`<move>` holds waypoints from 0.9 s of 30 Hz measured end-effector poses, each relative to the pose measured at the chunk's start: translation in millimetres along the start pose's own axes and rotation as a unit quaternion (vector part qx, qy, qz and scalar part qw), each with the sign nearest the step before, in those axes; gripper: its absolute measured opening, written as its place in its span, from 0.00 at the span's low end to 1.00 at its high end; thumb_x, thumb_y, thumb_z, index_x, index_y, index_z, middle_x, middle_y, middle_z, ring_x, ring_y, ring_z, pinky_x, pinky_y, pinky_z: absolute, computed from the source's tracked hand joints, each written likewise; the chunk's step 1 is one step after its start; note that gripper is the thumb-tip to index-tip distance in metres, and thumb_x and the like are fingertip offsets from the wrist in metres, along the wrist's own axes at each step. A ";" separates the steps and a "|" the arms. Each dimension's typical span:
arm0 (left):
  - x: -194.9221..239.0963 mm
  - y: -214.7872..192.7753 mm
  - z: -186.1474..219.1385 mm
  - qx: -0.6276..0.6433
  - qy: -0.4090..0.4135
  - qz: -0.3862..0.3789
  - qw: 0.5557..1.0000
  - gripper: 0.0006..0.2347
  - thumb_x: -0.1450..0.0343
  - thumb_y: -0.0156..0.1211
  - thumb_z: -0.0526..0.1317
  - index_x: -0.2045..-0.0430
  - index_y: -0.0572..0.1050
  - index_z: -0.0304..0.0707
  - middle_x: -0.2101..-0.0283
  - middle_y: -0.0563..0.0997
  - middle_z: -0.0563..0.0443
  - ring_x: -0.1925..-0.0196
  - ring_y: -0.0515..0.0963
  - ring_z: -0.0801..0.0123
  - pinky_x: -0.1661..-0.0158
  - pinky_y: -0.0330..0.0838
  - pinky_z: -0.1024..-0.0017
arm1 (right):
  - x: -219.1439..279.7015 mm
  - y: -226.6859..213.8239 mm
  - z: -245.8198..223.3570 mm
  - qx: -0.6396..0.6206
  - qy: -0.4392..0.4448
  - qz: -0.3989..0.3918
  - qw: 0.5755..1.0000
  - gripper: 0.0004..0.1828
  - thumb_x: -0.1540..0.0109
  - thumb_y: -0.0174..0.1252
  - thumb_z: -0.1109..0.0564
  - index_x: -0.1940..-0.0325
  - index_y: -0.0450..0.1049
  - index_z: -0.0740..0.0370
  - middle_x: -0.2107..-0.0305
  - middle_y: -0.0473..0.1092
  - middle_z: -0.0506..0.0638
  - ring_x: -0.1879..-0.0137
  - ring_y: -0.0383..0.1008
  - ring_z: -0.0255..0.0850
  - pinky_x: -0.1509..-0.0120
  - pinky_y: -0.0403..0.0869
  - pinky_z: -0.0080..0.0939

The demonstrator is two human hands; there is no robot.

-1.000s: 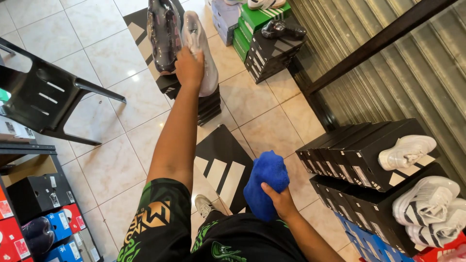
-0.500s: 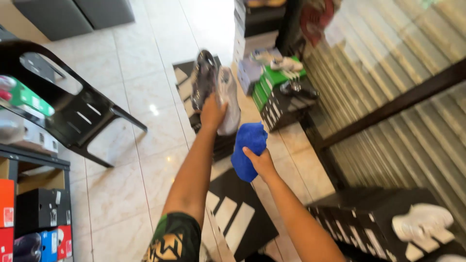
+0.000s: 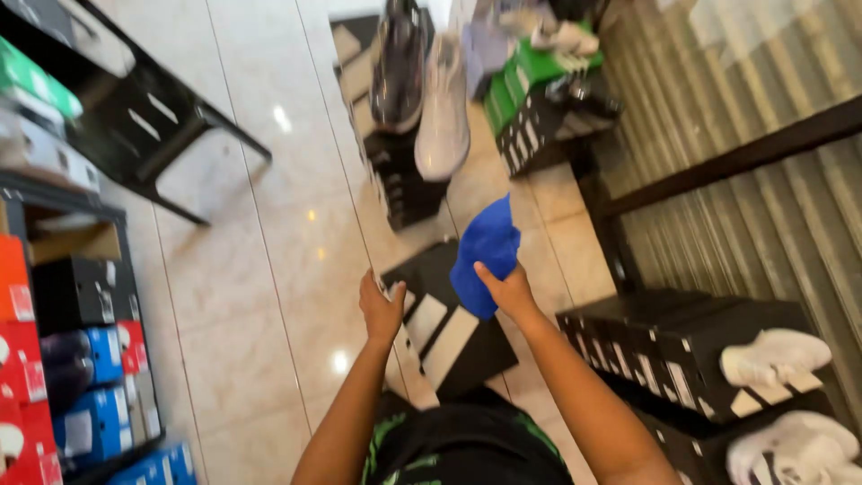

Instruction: Wiping dust off shoe boxes with a cloth and organizing them into stacks.

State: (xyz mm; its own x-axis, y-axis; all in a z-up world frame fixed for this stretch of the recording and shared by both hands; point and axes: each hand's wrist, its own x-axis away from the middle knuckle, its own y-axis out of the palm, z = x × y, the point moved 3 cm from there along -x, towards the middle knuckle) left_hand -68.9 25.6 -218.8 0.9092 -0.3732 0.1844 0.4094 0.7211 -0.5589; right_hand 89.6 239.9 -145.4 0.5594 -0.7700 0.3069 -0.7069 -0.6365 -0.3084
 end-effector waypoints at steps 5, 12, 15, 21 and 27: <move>88.7 56.0 -110.9 0.062 -0.296 -0.269 0.915 0.43 0.27 0.50 0.65 0.25 0.42 0.37 0.28 0.58 0.24 0.26 0.59 0.37 0.31 0.56 0.43 | 50.0 3.8 72.7 0.182 0.154 -0.033 0.971 0.49 0.38 0.63 0.37 0.24 0.51 0.67 0.34 0.59 0.71 0.26 0.58 0.62 0.22 0.60 0.63; 106.9 79.4 -118.2 -0.026 -0.240 -0.233 0.942 0.33 0.26 0.51 0.57 0.31 0.58 0.32 0.38 0.71 0.24 0.35 0.71 0.38 0.38 0.68 0.47 | 46.6 -4.8 162.3 0.102 0.252 -0.052 0.961 0.46 0.41 0.66 0.33 0.29 0.65 0.64 0.38 0.68 0.63 0.30 0.66 0.54 0.28 0.66 0.59; 111.7 52.1 -94.6 -0.105 -0.177 -0.197 0.958 0.26 0.29 0.56 0.60 0.47 0.73 0.39 0.48 0.76 0.36 0.44 0.79 0.40 0.45 0.75 0.53 | 50.8 -12.8 125.9 0.075 0.226 -0.059 0.969 0.45 0.41 0.69 0.36 0.28 0.65 0.62 0.38 0.68 0.64 0.30 0.65 0.56 0.28 0.66 0.61; 131.6 -21.1 39.3 0.061 -0.095 -0.135 0.984 0.19 0.28 0.62 0.51 0.54 0.77 0.32 0.63 0.78 0.40 0.56 0.82 0.49 0.53 0.74 0.57 | 61.4 -38.7 91.6 0.024 0.261 -0.047 0.964 0.48 0.41 0.70 0.37 0.27 0.60 0.66 0.35 0.64 0.67 0.29 0.62 0.59 0.28 0.64 0.64; 146.3 -9.8 134.5 0.207 0.037 -0.333 0.919 0.36 0.31 0.66 0.49 0.31 0.59 0.30 0.37 0.70 0.22 0.34 0.70 0.36 0.38 0.68 0.53 | 72.1 -79.3 80.6 -0.215 0.259 0.037 0.941 0.50 0.40 0.68 0.44 0.24 0.51 0.70 0.29 0.52 0.69 0.23 0.51 0.63 0.23 0.53 0.67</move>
State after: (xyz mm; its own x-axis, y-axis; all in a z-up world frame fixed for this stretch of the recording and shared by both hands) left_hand 70.3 42.4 -77.5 0.4445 -0.8401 0.3108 0.8811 0.4726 0.0171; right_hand 220.9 231.3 -171.4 0.2942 -0.6166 0.7302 -0.9078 -0.4193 0.0117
